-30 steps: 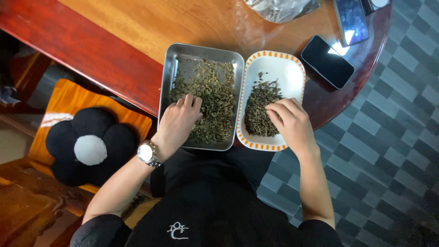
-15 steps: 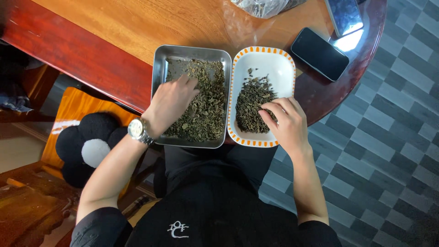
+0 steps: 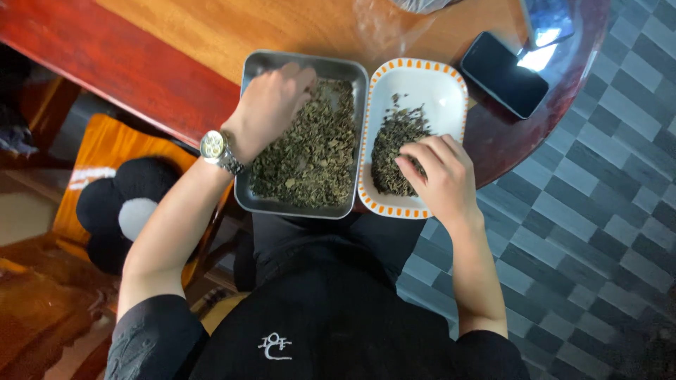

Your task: The person sits cross-legged and uses both hands to sort dried green herbs from a rectangular metal tray into a smaller white bowl with an orange patterned rim. The hands repeatedly scoop and transfer the herbs between the two containers.

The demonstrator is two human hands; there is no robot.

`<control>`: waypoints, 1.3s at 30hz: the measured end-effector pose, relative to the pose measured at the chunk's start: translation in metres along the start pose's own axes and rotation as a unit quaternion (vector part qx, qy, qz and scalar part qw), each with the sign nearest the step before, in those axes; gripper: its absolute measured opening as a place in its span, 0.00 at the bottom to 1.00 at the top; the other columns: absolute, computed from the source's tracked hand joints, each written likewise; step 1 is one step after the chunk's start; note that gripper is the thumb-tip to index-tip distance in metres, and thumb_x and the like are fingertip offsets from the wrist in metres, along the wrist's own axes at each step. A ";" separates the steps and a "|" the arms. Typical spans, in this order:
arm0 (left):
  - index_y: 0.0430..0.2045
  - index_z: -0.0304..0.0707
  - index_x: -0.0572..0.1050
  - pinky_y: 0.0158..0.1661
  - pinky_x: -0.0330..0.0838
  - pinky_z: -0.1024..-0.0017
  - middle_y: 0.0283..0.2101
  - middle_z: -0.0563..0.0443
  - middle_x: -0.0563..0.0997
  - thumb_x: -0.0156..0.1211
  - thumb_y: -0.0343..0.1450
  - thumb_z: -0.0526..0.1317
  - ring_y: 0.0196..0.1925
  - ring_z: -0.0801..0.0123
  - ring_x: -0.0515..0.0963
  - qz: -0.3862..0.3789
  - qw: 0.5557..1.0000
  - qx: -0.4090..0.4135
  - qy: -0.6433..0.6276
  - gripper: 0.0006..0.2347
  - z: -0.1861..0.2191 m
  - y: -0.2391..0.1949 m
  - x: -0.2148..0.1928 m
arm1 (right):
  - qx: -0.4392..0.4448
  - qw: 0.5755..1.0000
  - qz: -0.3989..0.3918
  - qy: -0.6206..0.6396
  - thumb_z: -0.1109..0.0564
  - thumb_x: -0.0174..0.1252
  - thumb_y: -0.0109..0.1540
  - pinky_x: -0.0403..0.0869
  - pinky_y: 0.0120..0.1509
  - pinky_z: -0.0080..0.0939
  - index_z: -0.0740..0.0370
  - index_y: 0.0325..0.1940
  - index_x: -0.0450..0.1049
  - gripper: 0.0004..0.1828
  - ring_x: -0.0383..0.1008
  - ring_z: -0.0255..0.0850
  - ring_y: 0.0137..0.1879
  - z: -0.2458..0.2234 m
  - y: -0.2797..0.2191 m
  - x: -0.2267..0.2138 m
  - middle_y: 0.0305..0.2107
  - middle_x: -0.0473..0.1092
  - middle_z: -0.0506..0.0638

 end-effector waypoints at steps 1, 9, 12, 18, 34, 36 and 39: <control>0.42 0.33 0.75 0.20 0.80 0.74 0.37 0.44 0.78 0.60 0.77 0.32 0.23 0.65 0.80 -0.002 1.000 -0.006 -0.004 0.03 -0.003 -0.004 0.001 | -0.001 1.000 -0.006 0.004 0.66 0.67 0.65 0.72 0.48 0.47 0.67 0.38 0.75 0.06 0.70 0.49 0.39 -0.001 0.002 0.003 0.34 0.73 0.54; 0.40 0.23 0.74 0.21 0.78 0.63 0.48 0.35 0.75 0.57 0.76 0.29 0.25 0.54 0.79 0.083 0.995 0.023 -0.045 0.04 -0.003 -0.041 -0.036 | -0.009 0.995 -0.099 -0.029 0.61 0.73 0.63 0.69 0.52 0.48 0.63 0.54 0.72 0.20 0.69 0.50 0.47 -0.014 0.038 0.035 0.43 0.71 0.53; 0.39 0.29 0.77 0.16 0.80 0.79 0.38 0.44 0.81 0.56 0.81 0.38 0.20 0.74 0.80 0.053 0.998 0.008 0.029 0.08 0.008 -0.069 -0.040 | -0.044 0.984 -0.141 -0.094 0.49 0.73 0.63 0.65 0.53 0.46 0.57 0.53 0.75 0.20 0.69 0.47 0.49 -0.025 0.052 0.056 0.43 0.73 0.48; 0.34 0.52 0.75 0.36 0.73 0.74 0.34 0.62 0.75 0.72 0.58 0.57 0.37 0.69 0.79 -0.007 0.972 -0.021 0.234 0.19 0.028 -0.123 0.002 | -0.081 0.972 -0.205 -0.086 0.36 0.67 0.61 0.61 0.50 0.42 0.61 0.57 0.74 0.31 0.67 0.44 0.46 -0.043 0.081 0.101 0.38 0.70 0.52; 0.27 0.43 0.77 0.31 0.69 0.69 0.27 0.50 0.75 0.63 0.66 0.37 0.29 0.60 0.79 0.158 0.975 -0.006 0.157 0.02 0.034 -0.107 0.031 | -0.090 0.951 -0.276 -0.108 0.49 0.65 0.62 0.64 0.51 0.44 0.51 0.54 0.73 0.17 0.69 0.43 0.49 -0.028 0.072 0.162 0.38 0.70 0.46; 0.27 0.45 0.77 0.30 0.69 0.69 0.28 0.52 0.75 0.60 0.69 0.37 0.30 0.61 0.80 0.155 0.976 0.002 0.154 0.01 0.033 -0.101 0.026 | -0.093 0.960 -0.251 -0.084 0.51 0.66 0.60 0.66 0.52 0.45 0.52 0.51 0.75 0.15 0.69 0.43 0.49 -0.028 0.071 0.159 0.38 0.71 0.47; 0.33 0.43 0.79 0.33 0.73 0.71 0.34 0.49 0.77 0.73 0.62 0.45 0.36 0.60 0.81 0.095 0.987 0.015 0.130 0.12 0.026 -0.092 0.040 | -0.086 0.961 -0.256 -0.057 0.51 0.63 0.65 0.65 0.50 0.44 0.54 0.48 0.78 0.10 0.70 0.43 0.49 -0.033 0.070 0.152 0.40 0.73 0.48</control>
Point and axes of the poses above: each hand's wrist, its own y-axis towards the middle knuckle, its own x-axis out of the palm, z = x × y, the point moved 9 cm from there along y, towards the middle knuckle
